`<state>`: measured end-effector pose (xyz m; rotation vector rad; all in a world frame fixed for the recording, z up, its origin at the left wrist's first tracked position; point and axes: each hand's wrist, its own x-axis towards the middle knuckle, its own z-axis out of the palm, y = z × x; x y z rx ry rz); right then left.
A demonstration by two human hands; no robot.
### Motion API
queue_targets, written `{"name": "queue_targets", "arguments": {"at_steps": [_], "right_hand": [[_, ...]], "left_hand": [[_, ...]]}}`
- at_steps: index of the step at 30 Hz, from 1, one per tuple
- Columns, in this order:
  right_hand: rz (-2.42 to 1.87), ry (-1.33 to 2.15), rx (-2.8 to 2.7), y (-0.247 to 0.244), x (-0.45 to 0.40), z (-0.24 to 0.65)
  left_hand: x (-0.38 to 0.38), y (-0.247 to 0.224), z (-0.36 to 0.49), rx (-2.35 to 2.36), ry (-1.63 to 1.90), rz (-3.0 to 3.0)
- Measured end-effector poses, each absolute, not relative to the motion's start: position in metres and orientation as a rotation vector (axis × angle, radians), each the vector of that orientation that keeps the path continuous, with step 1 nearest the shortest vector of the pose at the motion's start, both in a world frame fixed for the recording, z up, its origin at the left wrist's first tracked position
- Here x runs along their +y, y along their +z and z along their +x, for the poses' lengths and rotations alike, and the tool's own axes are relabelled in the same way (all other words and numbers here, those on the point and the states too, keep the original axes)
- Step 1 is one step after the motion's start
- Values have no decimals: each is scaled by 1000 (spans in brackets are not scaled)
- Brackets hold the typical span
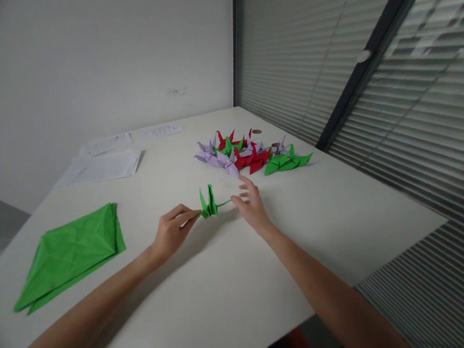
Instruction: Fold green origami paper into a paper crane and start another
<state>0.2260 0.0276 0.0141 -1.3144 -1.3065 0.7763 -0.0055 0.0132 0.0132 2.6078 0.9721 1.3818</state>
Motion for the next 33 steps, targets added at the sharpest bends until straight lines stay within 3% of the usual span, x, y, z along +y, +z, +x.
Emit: {"name": "queue_targets", "arguments": {"at_steps": [3,7,16,33], "right_hand": [[-1167,310,-1915,17,28,237],[-1109,74,-2163,5,29,235],[-935,252,-2124,-5,36,234],[-917,207,-1976,-7,45,241]], "left_hand": [[13,17,-4,993,1350,2647],[2,27,-1,945,1227,2871],[-27,52,9,377,1223,3145],[-23,54,5,515,1314,3098]]}}
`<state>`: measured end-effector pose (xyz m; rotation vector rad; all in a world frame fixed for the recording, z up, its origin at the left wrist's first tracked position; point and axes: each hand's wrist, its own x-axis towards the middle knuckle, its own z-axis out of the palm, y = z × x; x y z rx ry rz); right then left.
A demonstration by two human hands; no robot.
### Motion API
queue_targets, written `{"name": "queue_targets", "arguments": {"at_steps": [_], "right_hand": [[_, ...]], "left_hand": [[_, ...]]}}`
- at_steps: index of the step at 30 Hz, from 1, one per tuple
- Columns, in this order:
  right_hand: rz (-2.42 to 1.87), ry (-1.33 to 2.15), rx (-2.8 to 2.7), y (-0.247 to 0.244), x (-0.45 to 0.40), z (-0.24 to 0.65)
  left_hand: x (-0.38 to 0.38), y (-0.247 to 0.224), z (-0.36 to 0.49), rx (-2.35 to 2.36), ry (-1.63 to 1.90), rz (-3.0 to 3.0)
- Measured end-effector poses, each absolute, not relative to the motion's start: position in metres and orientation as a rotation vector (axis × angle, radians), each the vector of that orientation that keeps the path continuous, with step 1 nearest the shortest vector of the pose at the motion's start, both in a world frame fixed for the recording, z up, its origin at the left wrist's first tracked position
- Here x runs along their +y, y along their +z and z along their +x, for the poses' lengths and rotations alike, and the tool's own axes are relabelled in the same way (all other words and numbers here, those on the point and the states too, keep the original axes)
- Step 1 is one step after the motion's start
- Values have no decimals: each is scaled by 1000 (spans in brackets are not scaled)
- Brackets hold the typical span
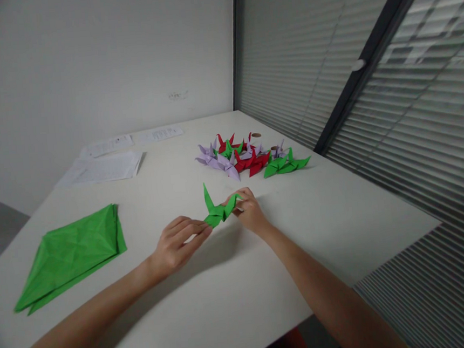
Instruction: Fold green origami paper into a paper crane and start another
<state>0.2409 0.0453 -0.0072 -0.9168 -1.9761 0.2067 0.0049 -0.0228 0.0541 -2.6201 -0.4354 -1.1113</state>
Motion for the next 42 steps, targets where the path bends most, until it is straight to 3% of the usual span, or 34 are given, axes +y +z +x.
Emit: {"name": "queue_targets", "arguments": {"at_steps": [18,24,36,39,42], "right_hand": [[-1133,-76,-1940,2,56,266],[-1247,-76,-1895,3,55,265],[-1686,-719,-1441,56,68,334],[-1818,-687,-1583,47,72,319],[-1690,-525,-1990,25,72,288]], "left_hand": [[18,43,-21,-571,-954,-2551],[35,15,-28,-861,-884,-2481],[45,-24,-29,-962,-756,-2584],[44,-24,-27,-942,-763,-2612],[45,-22,-26,-915,-745,-2641]]}}
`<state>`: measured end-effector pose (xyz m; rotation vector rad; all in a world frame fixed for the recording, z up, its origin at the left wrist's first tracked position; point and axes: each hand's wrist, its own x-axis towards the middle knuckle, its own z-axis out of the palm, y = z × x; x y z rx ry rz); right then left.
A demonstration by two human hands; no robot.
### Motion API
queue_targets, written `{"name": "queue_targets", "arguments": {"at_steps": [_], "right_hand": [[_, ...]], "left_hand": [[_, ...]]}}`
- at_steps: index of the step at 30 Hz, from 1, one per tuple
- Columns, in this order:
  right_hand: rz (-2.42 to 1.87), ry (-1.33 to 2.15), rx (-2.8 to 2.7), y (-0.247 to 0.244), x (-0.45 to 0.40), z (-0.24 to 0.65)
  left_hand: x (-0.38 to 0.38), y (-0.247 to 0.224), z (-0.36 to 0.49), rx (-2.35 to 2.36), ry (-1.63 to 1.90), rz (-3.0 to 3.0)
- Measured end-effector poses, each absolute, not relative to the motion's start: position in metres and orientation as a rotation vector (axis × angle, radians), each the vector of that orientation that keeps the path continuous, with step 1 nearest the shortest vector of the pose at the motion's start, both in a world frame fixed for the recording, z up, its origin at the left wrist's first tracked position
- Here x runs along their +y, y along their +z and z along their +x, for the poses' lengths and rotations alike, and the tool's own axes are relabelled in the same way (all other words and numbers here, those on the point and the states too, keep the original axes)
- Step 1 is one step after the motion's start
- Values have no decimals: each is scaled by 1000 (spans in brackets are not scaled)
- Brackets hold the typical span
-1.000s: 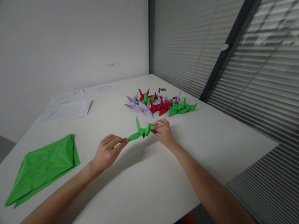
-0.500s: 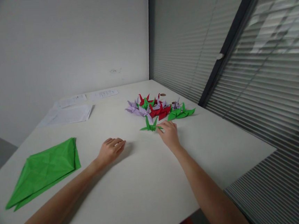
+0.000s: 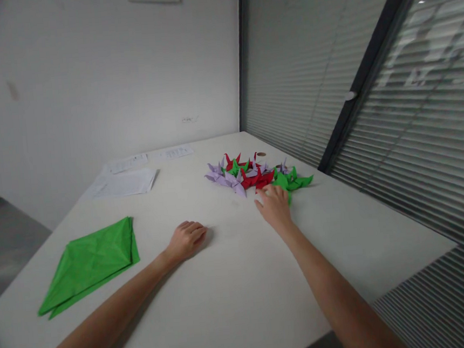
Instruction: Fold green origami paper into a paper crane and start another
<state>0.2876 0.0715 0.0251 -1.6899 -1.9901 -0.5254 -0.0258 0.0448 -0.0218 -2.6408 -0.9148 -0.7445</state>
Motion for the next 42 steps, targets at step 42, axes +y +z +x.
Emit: {"name": "queue_targets", "arguments": {"at_steps": [42], "right_hand": [[-1109,326,-2133,-21,65,251]], "left_hand": [[-19,81,-188,-1950,-489,-2092]]}}
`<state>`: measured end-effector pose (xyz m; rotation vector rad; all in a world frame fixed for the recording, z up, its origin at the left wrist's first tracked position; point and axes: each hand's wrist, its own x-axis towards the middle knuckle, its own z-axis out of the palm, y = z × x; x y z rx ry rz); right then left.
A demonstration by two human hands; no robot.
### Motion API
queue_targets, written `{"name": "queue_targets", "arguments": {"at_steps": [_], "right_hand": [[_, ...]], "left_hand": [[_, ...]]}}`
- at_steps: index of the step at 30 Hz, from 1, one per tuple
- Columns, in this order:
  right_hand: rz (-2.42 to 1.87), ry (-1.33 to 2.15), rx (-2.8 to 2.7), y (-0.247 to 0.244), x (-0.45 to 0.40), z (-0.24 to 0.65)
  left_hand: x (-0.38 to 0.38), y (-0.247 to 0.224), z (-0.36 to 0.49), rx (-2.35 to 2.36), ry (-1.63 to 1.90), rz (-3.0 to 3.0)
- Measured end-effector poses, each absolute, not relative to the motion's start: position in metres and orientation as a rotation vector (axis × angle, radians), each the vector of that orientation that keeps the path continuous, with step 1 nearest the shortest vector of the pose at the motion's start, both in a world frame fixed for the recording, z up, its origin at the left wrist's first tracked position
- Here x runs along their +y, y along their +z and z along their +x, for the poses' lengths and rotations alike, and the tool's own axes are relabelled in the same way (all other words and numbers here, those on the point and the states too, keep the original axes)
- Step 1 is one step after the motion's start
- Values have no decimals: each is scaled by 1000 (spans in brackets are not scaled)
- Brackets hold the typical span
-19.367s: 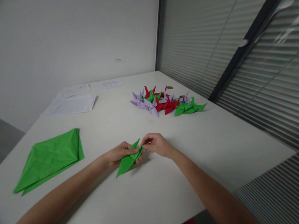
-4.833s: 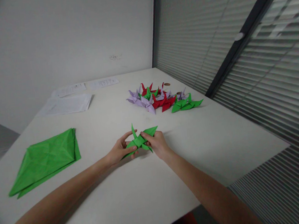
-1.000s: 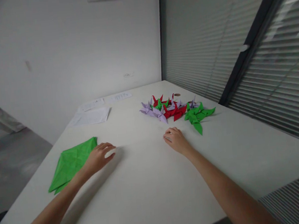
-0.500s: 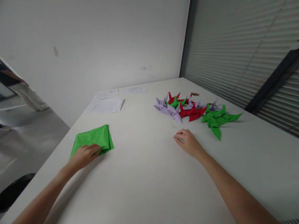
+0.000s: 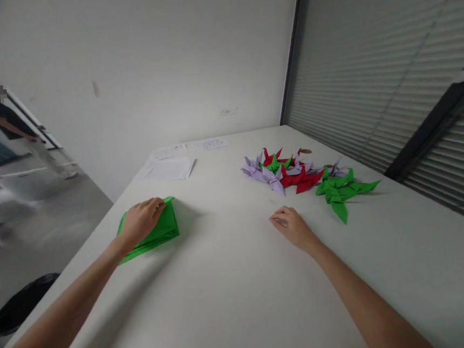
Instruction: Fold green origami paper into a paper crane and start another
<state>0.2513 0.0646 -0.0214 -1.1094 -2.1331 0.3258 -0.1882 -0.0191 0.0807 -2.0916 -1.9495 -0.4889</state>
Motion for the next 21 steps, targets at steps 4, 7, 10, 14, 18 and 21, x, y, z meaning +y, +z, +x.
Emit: {"name": "queue_targets", "arguments": {"at_steps": [4,7,10,14,18,21], "right_hand": [[-1078,454,-2101,-16,59,245],[-1035,663,-2068,-13,54,241],[-905,975,-1959,-9,48,236],[-612,1433,-1689,-8,39,227],[-688,1533,-1494,-6,30,221],[-837,1532,-1442,-3,27,218]], "left_hand": [[-13,116,-141,-1727,-1123,-2231],[-1,127,-107,-1682,-1830,-2115],[13,116,-79,-1743,-2144,-2039],[23,83,-52,-1919,-2196,-2066],[22,54,-38,-2019,-2175,-2106],[23,41,-35,-2030,-2167,-2153]]}}
